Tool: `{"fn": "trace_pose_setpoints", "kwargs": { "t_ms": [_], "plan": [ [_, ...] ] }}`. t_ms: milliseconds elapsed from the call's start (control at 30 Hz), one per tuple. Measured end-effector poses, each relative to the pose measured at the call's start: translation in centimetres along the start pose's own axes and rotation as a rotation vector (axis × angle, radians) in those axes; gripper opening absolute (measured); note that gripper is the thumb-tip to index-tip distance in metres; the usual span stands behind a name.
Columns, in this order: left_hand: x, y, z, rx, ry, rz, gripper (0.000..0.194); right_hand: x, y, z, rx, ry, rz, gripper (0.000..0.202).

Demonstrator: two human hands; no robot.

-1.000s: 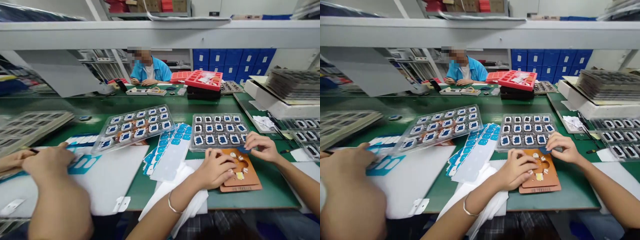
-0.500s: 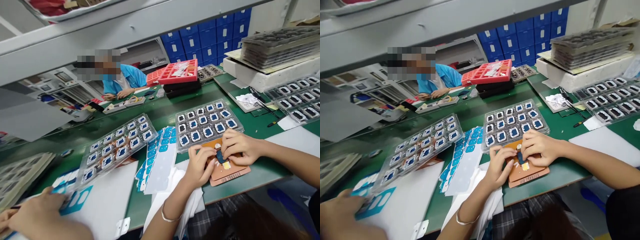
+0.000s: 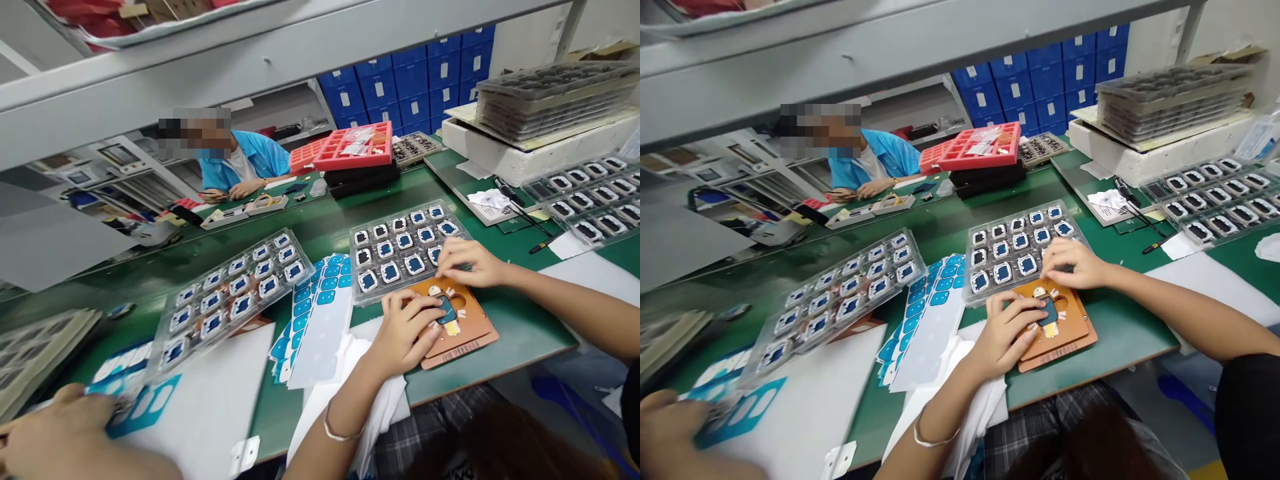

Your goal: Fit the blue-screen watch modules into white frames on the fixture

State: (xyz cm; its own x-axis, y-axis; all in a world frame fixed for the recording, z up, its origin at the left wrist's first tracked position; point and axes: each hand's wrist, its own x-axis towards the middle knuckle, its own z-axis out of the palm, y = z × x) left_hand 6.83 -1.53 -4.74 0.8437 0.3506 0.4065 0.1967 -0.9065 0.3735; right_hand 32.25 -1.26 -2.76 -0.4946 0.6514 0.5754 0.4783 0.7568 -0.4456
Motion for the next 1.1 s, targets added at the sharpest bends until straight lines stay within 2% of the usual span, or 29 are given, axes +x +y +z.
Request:
{"fn": "trace_pose_setpoints", "kwargs": {
  "t_ms": [100,200,300,400,500,600,700,767,900,933,1033,1100],
  "plan": [
    [0.0,-0.1,0.1,-0.012,0.009,0.005,0.035,2.5,2.8,-0.2,-0.284,-0.094,0.202,0.027],
    [-0.1,-0.2,0.2,-0.015,0.016,0.015,0.035,5.9,5.4,0.1,-0.393,-0.196,0.298,0.022],
    [-0.1,-0.3,0.1,-0.012,0.009,0.013,0.036,8.9,7.3,1.2,-0.431,-0.259,0.38,0.028],
    [-0.2,-0.2,0.0,-0.024,0.001,0.009,0.037,10.6,8.5,2.3,-0.433,-0.294,0.449,0.029],
    [-0.2,-0.2,0.1,-0.049,0.005,0.019,0.036,11.4,9.3,2.8,-0.378,-0.282,0.494,0.025],
    [-0.2,-0.2,0.1,-0.056,0.002,0.012,0.034,11.7,9.8,2.5,-0.275,-0.22,0.528,0.023],
    [-0.3,-0.2,0.1,-0.054,-0.004,0.01,0.034,11.4,9.1,1.6,-0.159,-0.121,0.519,0.025],
    [-0.3,-0.2,0.0,-0.053,-0.006,0.016,0.035,10.6,7.8,1.0,-0.087,-0.065,0.497,0.028],
    [-0.3,-0.2,0.0,-0.054,-0.01,0.018,0.037,6.8,3.8,-0.3,0.074,-0.009,0.444,0.034],
    [-0.3,-0.2,0.0,-0.054,-0.009,0.015,0.037,5.5,2.7,-0.7,0.217,0.016,0.433,0.037],
    [-0.2,-0.2,0.0,-0.054,-0.014,0.004,0.037,1.7,0.1,-1.8,0.516,-0.04,0.429,0.035],
    [-0.2,-0.3,0.0,-0.053,-0.014,0.005,0.036,-0.3,-1.1,-2.6,0.54,-0.121,0.422,0.033]
  ]
}}
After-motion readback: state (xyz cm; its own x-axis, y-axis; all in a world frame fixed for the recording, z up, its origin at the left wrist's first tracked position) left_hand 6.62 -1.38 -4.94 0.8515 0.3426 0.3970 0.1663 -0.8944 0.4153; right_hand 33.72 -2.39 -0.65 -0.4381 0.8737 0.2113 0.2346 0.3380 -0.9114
